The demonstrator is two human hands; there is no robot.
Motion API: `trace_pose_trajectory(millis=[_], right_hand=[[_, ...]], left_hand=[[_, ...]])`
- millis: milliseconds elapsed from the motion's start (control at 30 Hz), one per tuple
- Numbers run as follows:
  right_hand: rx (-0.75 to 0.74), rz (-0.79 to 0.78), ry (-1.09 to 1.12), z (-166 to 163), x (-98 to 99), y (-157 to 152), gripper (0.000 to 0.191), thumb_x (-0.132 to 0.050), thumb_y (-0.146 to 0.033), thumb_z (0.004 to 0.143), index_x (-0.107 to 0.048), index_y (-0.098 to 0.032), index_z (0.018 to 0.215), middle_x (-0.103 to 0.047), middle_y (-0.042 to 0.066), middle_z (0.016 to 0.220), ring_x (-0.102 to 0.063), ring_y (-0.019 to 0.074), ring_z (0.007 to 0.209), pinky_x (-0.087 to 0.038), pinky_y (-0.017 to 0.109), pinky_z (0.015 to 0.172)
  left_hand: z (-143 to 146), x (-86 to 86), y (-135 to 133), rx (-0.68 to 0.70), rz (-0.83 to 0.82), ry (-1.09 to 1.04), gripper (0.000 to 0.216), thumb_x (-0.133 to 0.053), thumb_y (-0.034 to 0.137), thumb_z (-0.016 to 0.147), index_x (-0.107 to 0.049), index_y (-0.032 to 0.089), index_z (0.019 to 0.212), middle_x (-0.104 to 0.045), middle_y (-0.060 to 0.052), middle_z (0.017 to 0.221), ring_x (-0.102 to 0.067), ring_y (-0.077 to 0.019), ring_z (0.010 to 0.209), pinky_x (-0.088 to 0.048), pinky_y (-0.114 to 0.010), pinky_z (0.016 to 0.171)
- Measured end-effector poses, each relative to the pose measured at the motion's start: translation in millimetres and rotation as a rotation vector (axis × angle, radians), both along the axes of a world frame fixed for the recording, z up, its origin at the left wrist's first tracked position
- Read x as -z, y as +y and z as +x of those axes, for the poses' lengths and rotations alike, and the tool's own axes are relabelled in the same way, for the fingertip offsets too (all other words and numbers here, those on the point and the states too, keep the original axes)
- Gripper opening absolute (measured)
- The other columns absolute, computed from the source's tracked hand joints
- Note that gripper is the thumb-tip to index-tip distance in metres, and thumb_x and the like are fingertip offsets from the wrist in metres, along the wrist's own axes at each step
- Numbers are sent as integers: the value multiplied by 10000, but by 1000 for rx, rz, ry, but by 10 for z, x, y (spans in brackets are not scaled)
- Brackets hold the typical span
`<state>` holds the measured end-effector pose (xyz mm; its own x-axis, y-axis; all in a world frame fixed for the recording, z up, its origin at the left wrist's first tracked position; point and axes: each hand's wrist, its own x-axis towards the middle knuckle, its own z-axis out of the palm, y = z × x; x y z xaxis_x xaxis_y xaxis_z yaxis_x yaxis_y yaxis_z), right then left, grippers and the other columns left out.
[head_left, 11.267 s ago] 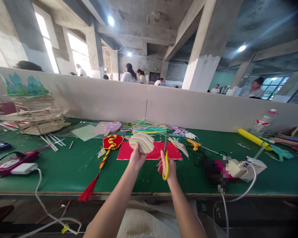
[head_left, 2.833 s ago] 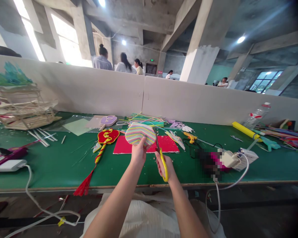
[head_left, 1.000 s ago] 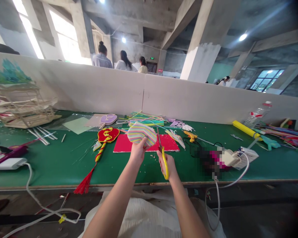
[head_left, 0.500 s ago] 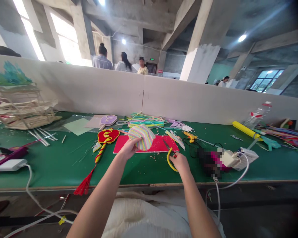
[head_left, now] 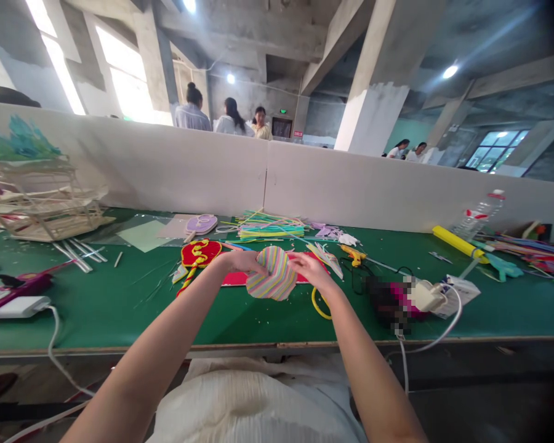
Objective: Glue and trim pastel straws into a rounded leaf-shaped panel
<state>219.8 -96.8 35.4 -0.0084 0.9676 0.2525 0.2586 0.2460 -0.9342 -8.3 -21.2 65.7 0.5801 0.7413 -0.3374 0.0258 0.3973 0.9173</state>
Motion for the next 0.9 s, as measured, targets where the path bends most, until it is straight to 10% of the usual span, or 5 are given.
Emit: trace_pose_trajectory(millis=[233, 367, 900], right_hand=[[185, 38, 209, -228, 226, 145, 451, -656, -570, 652, -635, -164, 847, -675, 33, 807, -624, 181, 784, -499, 265, 693], [293, 8, 290, -347, 371, 168, 534, -651, -642, 598, -592, -163, 825, -644, 23, 714, -600, 167, 632, -474, 242, 524], [240, -87, 482, -416, 441, 107, 532, -673, -624, 600, -588, -197, 907, -696, 52, 809, -655, 206, 672, -490, 246, 454]], left_hand=[[-92, 136, -20, -123, 8, -234, 396, -675, 495, 720, -714, 140, 891, -734, -157, 825, -692, -284, 763, -525, -343, 656], [-33, 324, -146, -276, 109, -414, 261, -617, 397, 820, -687, 157, 893, -722, -103, 907, -670, -183, 831, -494, -268, 775], [220, 578, -226, -473, 119, -492, 278, -689, 404, 760, -665, 152, 876, -691, -18, 718, -635, -109, 600, -494, -190, 570]])
